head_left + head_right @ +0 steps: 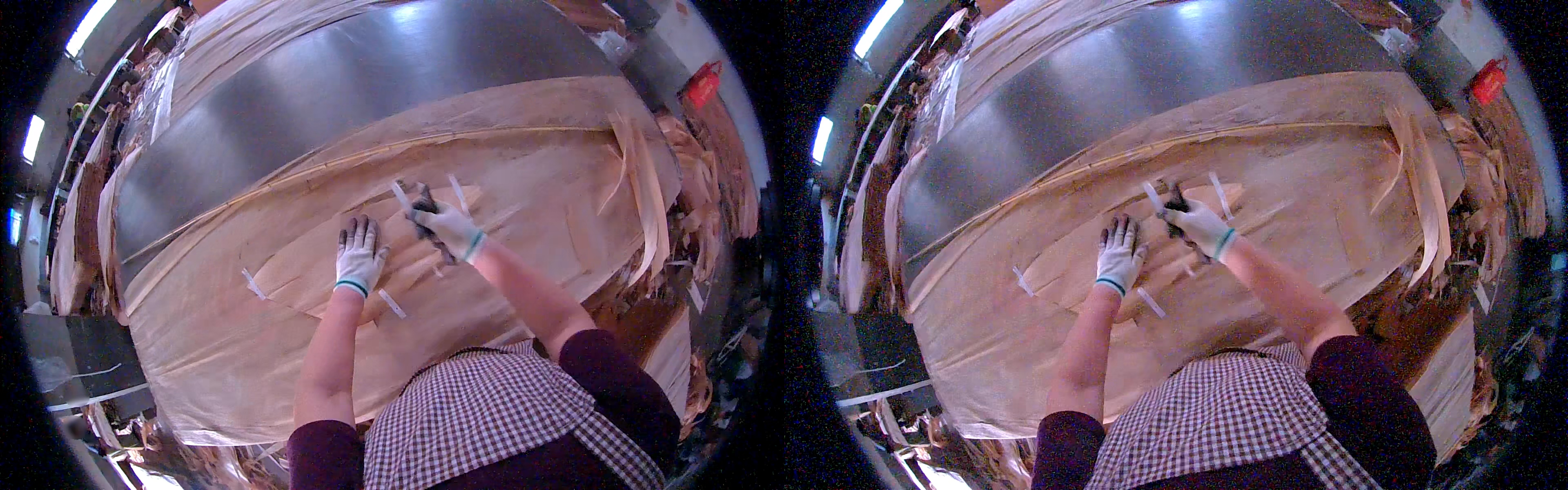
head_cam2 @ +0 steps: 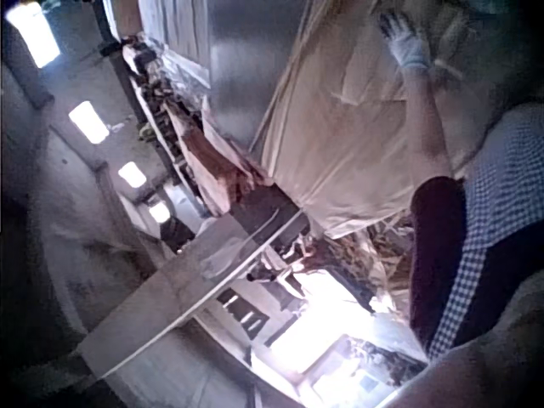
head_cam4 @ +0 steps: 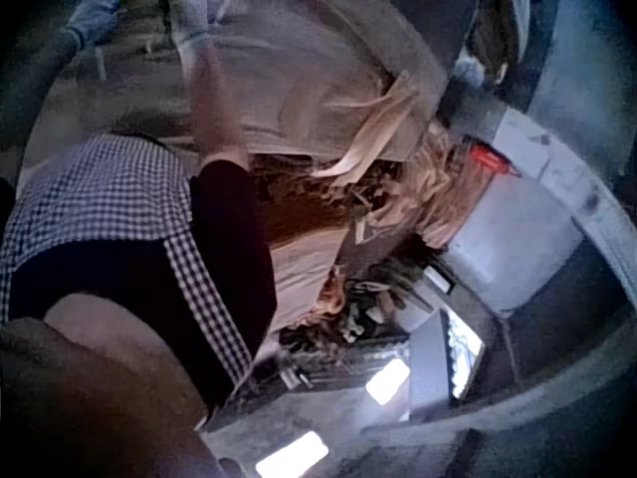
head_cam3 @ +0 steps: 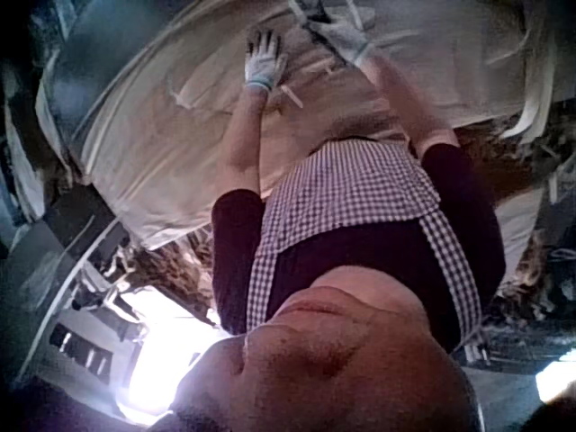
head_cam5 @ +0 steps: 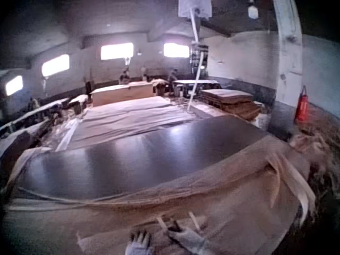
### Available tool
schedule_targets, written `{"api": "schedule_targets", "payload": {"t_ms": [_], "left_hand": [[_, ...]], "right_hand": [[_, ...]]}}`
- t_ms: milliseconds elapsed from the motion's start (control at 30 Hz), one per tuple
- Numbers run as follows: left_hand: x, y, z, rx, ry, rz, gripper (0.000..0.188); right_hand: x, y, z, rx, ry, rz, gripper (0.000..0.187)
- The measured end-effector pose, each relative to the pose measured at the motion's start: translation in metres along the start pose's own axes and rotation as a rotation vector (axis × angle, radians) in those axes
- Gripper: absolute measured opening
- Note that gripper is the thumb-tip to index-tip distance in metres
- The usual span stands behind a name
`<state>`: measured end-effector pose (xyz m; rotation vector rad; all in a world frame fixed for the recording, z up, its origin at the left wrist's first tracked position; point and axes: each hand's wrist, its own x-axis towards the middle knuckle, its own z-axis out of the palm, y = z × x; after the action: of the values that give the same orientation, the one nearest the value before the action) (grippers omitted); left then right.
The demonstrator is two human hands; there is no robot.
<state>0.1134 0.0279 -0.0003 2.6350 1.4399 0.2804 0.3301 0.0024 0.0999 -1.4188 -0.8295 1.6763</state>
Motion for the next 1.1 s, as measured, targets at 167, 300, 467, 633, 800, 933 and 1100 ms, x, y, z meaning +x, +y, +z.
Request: {"api": "schedule_targets", "payload": {"t_ms": [167,300,467,633,800,933,1100], "left_hand": [[0.020,-0.004,-0.013,-0.361,0.067,-0.105,0.064],[0.040,-0.007,-0.015,0.069,-0.019,-0.043,0.055],[0.040,-0.009,-0.006,0.112,-0.028,-0.044,0.054],[0.024,-0.046,-0.006,-0.415,0.143,-0.015,0.051],[-0.036,-0.110,-0.029,-0.164,0.435,-0.446,0.063],[-0.052,-0.127,-0.048,0.133,0.186,-0.419,0.064],[-0.053,-0.126,-0.045,0.168,-0.033,-0.308,0.054]], "right_hand": [[0.099,0.037,0.027,0.097,0.042,0.121,0.018],[0.101,0.038,0.039,-0.047,-0.020,0.202,0.020],[0.090,0.035,-0.016,-1.282,0.235,-0.422,0.047],[0.069,-0.042,0.041,-0.724,-0.020,-0.060,0.058],[0.111,-0.001,0.136,-0.375,-0.269,-0.047,0.039],[0.156,0.037,0.191,-0.474,-0.255,0.195,0.032],[0.145,0.028,0.166,-1.286,-0.087,-0.320,0.031]]}}
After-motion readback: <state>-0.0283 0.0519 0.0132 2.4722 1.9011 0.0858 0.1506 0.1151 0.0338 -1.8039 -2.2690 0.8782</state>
